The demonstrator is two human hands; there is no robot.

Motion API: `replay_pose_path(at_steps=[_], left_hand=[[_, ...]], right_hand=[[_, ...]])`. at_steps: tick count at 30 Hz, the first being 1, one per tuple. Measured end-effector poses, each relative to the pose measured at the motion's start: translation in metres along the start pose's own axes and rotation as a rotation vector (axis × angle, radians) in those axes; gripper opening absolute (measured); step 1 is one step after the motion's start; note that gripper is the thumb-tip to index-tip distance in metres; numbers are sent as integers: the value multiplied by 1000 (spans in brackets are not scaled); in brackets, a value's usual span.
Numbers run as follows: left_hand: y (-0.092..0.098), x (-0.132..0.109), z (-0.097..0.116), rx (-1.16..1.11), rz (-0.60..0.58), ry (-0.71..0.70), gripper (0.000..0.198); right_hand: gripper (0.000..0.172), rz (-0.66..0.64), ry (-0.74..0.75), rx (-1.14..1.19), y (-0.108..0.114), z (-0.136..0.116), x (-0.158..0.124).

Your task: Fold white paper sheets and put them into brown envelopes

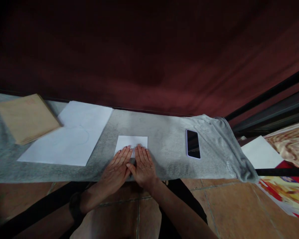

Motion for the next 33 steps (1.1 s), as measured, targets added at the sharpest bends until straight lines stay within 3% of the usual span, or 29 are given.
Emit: replay_pose_path(at_steps=[15, 26, 33], left_hand=[[12, 1, -20, -10, 67, 124, 70], [14, 8, -27, 33, 76, 177, 67], [12, 28, -25, -35, 38, 65, 65]], right_hand=[[72, 37, -38, -114, -3, 29, 0], [74, 4, -101, -110, -1, 29, 3], [70, -19, -168, -53, 4, 25, 15]])
Point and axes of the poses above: each hand's wrist, its own x-axis towards the middle knuckle, its own y-axis out of the back of the hand, z = x × y, the point moved 1 cm from there along x, towards the middle knuckle, and after that the axes turned 15 degrees about z, right-handed, at the moved point
